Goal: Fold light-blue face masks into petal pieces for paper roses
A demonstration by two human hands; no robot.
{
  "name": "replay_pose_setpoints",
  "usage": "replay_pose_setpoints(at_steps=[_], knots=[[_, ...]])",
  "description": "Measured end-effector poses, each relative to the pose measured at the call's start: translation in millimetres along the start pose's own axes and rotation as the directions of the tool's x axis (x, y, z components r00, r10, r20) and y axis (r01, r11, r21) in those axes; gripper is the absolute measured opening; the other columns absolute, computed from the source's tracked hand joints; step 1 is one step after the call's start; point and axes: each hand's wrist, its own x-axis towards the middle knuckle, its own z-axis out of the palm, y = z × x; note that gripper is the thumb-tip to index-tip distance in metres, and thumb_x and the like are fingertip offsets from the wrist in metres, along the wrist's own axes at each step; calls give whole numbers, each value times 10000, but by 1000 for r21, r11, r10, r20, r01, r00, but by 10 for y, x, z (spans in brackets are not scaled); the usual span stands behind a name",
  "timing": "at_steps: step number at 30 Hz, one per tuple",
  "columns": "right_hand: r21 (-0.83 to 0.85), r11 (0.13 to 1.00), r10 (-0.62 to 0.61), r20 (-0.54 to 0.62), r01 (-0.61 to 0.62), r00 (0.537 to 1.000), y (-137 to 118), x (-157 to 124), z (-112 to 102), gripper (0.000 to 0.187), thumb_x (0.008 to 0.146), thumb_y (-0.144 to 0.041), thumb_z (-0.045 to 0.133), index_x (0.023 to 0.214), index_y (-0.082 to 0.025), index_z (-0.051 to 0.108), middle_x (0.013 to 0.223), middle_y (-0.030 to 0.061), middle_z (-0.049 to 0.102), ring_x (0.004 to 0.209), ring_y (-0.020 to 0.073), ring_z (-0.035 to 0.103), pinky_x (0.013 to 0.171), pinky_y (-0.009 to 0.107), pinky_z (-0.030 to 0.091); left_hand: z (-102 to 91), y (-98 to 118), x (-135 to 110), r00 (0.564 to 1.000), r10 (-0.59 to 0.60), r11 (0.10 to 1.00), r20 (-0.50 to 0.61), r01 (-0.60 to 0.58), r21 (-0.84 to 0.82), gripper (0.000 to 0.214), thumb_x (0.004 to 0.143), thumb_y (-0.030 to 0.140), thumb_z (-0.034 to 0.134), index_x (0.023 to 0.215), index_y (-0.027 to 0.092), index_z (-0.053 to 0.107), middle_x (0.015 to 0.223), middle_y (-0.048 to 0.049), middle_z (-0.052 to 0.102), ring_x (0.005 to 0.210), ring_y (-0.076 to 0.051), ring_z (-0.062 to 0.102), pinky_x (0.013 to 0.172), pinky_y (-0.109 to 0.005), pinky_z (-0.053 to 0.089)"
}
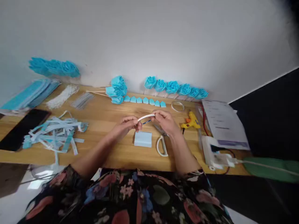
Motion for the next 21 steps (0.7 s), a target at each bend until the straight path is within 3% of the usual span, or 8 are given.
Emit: replay_pose_setpoints(at_steps=[4, 9, 15, 21], knots=[[-92, 995, -24, 89, 32, 996, -41, -31, 8, 351, 877, -520, 634, 874, -188, 745, 738, 6, 675, 729, 144, 608, 724, 276, 465, -38, -52, 10, 1000, -4, 1000, -10, 4, 6, 336, 747, 451, 783, 761, 118, 734, 694, -67, 678, 632, -152, 592, 565, -267, 451], [-163, 977, -112, 149, 136, 983, -67, -32, 15, 253, 934, -407, 600, 946, -211, 761, 835, 22, 709, 777, 148, 632, 754, 287, 474, -42, -30, 3, 1000, 4, 990, -10, -3, 138, 279, 793, 407, 753, 797, 128, 758, 676, -51, 682, 620, -126, 577, 618, -261, 453], [-242, 938, -203, 199, 248, 959, -61, -24, 33, 181, 953, -317, 599, 972, -236, 761, 840, 11, 722, 767, 133, 641, 749, 279, 484, -19, -16, 10, 999, -36, 983, -21, 39, 182, 262, 791, 389, 743, 872, 142, 776, 673, -38, 677, 591, -121, 558, 563, -249, 422], [-337, 895, -231, 215, 294, 949, -66, -11, 91, 160, 945, -306, 612, 963, -236, 754, 843, 10, 734, 778, 140, 658, 748, 288, 503, -41, -49, 8, 999, -47, 972, -10, 48, 230, 228, 819, 352, 683, 838, 141, 768, 591, -16, 617, 585, -122, 531, 616, -269, 406]])
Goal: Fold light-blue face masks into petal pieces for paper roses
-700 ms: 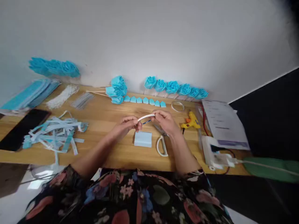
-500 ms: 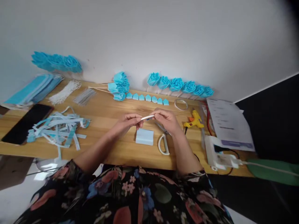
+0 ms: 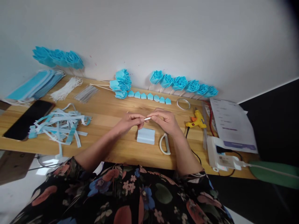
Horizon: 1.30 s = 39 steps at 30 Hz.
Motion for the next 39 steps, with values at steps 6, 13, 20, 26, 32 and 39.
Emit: replay_pose_setpoints(at_steps=[6, 13, 20, 26, 32, 39], knots=[[-245, 964, 38, -265, -106, 963, -220, -126, -111, 218, 974, -307, 547, 1075, -233, 726, 1059, 48, 749, 1016, 197, 674, 923, 369, 505, 4, 11, 34, 992, 37, 987, -122, -55, -151, 257, 750, 379, 700, 719, 124, 707, 501, 18, 490, 501, -103, 422, 547, -266, 325], [-619, 735, 152, -245, -276, 957, -340, -885, -209, 257, 978, -322, 539, 1122, -174, 692, 1074, 109, 733, 1009, 251, 662, 903, 417, 523, 25, 65, 67, 979, 23, 943, -204, -89, -320, 369, 754, 486, 729, 695, 129, 660, 458, 46, 406, 481, -112, 452, 548, -259, 352], [-734, 586, 308, -189, -342, 932, -268, -1385, 5, 407, 948, -342, 570, 1295, -130, 590, 1235, 167, 665, 1139, 314, 610, 976, 497, 524, -12, -13, 89, 986, 27, 925, -163, -86, -371, 455, 817, 582, 672, 751, 132, 669, 456, 42, 411, 500, -125, 488, 561, -252, 390], [-721, 564, 332, -251, -404, 910, -207, -1386, 69, 467, 910, -299, 606, 1340, -123, 553, 1264, 198, 622, 1175, 336, 588, 996, 511, 513, -29, -1, 76, 989, -6, 927, -148, -50, -371, 460, 891, 578, 591, 770, 140, 662, 476, 28, 451, 525, -131, 517, 584, -252, 421], [-718, 529, 371, -285, -453, 884, -224, -1354, 70, 493, 883, -331, 618, 1341, -161, 551, 1171, 186, 638, 1089, 346, 603, 913, 510, 524, -28, 14, 85, 987, -7, 918, -160, -57, -392, 452, 886, 573, 594, 770, 142, 664, 530, 2, 523, 556, -140, 541, 592, -263, 432], [-704, 525, 373, -314, -478, 873, -264, -1279, -4, 413, 832, -172, 567, 1243, -136, 591, 1087, 159, 665, 1016, 326, 604, 905, 486, 506, -28, 39, 77, 984, 6, 915, -178, -77, -397, 435, 886, 557, 595, 755, 148, 666, 555, -14, 553, 579, -147, 542, 610, -272, 440]])
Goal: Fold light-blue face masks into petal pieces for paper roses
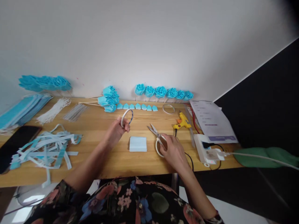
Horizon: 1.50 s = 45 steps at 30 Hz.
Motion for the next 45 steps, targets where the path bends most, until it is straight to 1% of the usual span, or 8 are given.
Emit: replay_pose_setpoints(at_steps=[4, 6, 9, 12, 16, 22, 28, 45], knots=[[249, 968, 49, -126, -16, 991, 9, 140, -213, 465, 809, -203, 595, 1274, -181, 573, 1152, 134, 647, 1082, 301, 592, 965, 497, 490, 58, 28, -45, 1000, -8, 1000, -1, 8, -18, 458, 928, 556, 536, 759, 150, 661, 558, -14, 548, 586, -145, 542, 636, -274, 452], [486, 874, 96, -122, -24, 988, -3, 234, -300, 513, 809, -241, 632, 1314, -213, 552, 1161, 104, 639, 1091, 263, 602, 998, 474, 485, 101, 48, -73, 1000, -19, 998, 10, 19, -60, 452, 920, 555, 551, 758, 149, 665, 557, -13, 544, 590, -147, 547, 641, -275, 459], [832, 547, 120, 30, -92, 992, -55, 389, -310, 573, 780, -312, 710, 1324, -241, 547, 1144, 82, 630, 1033, 222, 639, 944, 409, 530, 147, 115, -79, 997, -59, 991, 49, 64, -115, 444, 902, 553, 580, 755, 145, 674, 560, -15, 544, 591, -153, 559, 637, -279, 469], [962, 173, -16, 217, -211, 976, -146, 547, -218, 564, 773, -472, 729, 1267, -244, 579, 1099, 91, 655, 923, 221, 664, 818, 387, 577, 134, 222, -6, 996, -58, 994, 64, 64, -85, 445, 907, 545, 580, 765, 135, 682, 570, -21, 558, 606, -157, 577, 646, -278, 479], [936, -71, -266, 316, -345, 911, -280, 772, -161, 550, 836, -621, 602, 1221, -228, 616, 1044, 104, 680, 810, 205, 656, 791, 419, 586, 37, 295, 156, 999, -4, 1000, 48, 3, 21, 422, 919, 516, 582, 801, 123, 684, 622, -37, 612, 642, -153, 602, 695, -274, 495], [909, -20, -577, 329, -416, 747, -390, 1048, -75, 630, 814, -644, 637, 1246, -186, 621, 975, 97, 667, 801, 196, 640, 809, 402, 568, -120, 190, 235, 999, -44, 997, 15, 45, -55, 397, 922, 506, 576, 800, 138, 662, 672, -44, 647, 671, -161, 634, 712, -291, 517], [835, -118, -699, 314, -538, 642, -425, 1011, 236, 635, 846, -657, 602, 1274, -187, 595, 893, 50, 620, 730, 148, 579, 820, 421, 569, -204, 137, 212, 998, -31, 997, 57, 35, -70, 407, 839, 536, 673, 820, 130, 678, 730, -59, 675, 717, -176, 652, 741, -310, 530], [823, -144, -682, 320, -550, 658, -388, 973, 391, 593, 842, -618, 631, 1232, -173, 591, 807, 19, 611, 653, 124, 538, 775, 416, 594, -105, 65, 123, 980, -18, 990, 196, -10, 140, 508, 772, 637, 696, 820, 133, 735, 850, -104, 707, 848, -227, 648, 857, -372, 496]])
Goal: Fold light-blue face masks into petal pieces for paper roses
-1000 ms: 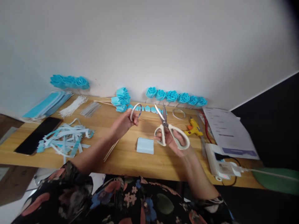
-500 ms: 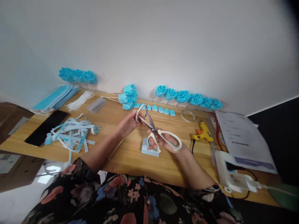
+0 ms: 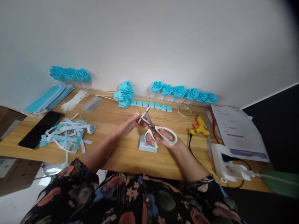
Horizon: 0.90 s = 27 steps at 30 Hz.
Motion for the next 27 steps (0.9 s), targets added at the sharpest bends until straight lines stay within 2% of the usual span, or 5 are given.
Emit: replay_pose_setpoints(at_steps=[7, 13, 16, 19, 27], knots=[[37, 999, -18, 14, 18, 1000, -3, 6, 3, 585, 842, -640, 617, 1189, -170, 587, 770, 14, 600, 658, 134, 544, 709, 373, 583, -56, -41, -27, 993, 25, 983, 116, -46, 177, 541, 895, 624, 538, 870, 132, 762, 882, -121, 720, 891, -242, 652, 888, -363, 473], [101, 995, 1, 65, -7, 998, -28, -4, 37, 575, 862, -632, 600, 1210, -176, 560, 709, -12, 567, 583, 121, 525, 532, 259, 502, -77, -14, -36, 990, 54, 966, 126, -84, 245, 406, 899, 489, 578, 854, 134, 769, 931, -120, 732, 955, -257, 651, 958, -378, 447], [118, 993, 5, 100, -17, 995, -1, -6, 28, 586, 872, -629, 593, 1217, -156, 564, 690, -8, 574, 585, 130, 539, 518, 259, 494, -119, -58, -29, 995, 91, 956, 38, -98, 276, 264, 805, 403, 726, 879, 156, 782, 923, -87, 739, 946, -238, 648, 951, -359, 445], [125, 992, 2, 119, -17, 993, 21, 0, 15, 578, 876, -626, 595, 1195, -145, 586, 689, 1, 584, 589, 132, 552, 514, 258, 492, -149, -110, -23, 994, 108, 961, -20, -99, 260, 249, 765, 373, 785, 923, 180, 786, 922, -64, 747, 894, -210, 653, 907, -343, 463], [183, 983, -50, 101, 31, 994, 25, 7, 5, 524, 888, -594, 604, 1178, -157, 591, 754, 8, 601, 590, 111, 517, 493, 233, 473, -98, -56, -30, 991, 92, 961, 94, -113, 252, 247, 898, 362, 668, 840, 139, 758, 869, -77, 736, 868, -189, 652, 869, -308, 458]])
